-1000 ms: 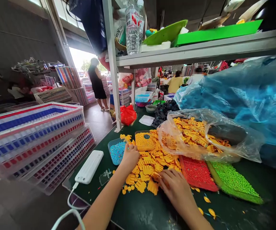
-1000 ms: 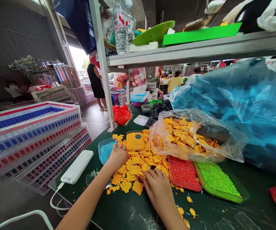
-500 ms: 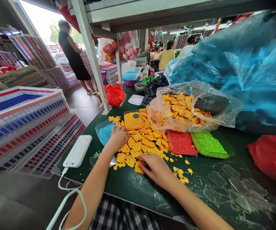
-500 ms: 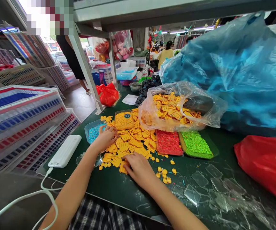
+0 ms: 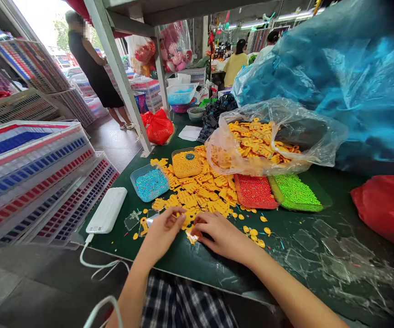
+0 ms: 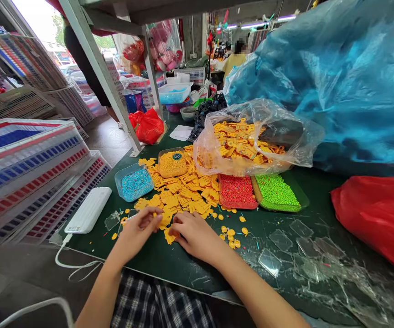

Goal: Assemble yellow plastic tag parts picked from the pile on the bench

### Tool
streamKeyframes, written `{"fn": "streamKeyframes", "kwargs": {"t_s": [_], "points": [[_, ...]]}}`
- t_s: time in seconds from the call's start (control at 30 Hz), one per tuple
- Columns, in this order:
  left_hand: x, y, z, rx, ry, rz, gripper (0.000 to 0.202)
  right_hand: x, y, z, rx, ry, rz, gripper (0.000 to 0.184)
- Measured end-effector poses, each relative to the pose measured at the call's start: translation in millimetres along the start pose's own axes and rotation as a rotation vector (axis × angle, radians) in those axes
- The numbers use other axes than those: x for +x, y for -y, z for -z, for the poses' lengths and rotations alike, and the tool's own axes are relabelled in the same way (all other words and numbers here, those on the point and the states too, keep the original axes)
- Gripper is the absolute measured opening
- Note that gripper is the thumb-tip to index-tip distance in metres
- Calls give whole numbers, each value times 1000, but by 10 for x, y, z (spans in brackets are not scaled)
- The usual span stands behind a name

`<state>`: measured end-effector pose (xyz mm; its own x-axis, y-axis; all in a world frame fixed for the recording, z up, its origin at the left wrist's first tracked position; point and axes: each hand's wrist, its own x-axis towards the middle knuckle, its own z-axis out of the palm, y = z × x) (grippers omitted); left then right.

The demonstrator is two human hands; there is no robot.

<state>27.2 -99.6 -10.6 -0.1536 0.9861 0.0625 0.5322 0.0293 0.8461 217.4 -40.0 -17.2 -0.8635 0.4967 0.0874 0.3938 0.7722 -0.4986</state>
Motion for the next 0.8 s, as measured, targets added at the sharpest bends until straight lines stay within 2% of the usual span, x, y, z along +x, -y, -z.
{"fn": "streamKeyframes", "kwargs": {"t_s": [0.1, 0.17, 0.23, 0.37, 0.57, 0.7, 0.8], "points": [[-213, 104, -121, -52, -12, 100, 37, -16, 4, 17, 14, -21, -13, 22], [-288, 124, -142, -41, -55, 115, 33, -10, 21, 0, 0, -56, -50, 21], [-315, 115, -146, -14, -65, 123, 29, 7, 42, -46, -51, -97, -93, 32], [-235, 94, -193, 79, -53, 115, 25, 42, 74, -166, -147, -148, -167, 42], [-50, 124, -292, 35, -144, 69, 22, 25, 60, -219, -107, -231, -198, 32], [-86, 132, -296, 3, -195, 47, 23, 33, 77, -292, -168, -278, -218, 42], [-147, 128, -267, 70, -166, 81, 24, 58, 127, -352, -219, -291, -256, 42]]}}
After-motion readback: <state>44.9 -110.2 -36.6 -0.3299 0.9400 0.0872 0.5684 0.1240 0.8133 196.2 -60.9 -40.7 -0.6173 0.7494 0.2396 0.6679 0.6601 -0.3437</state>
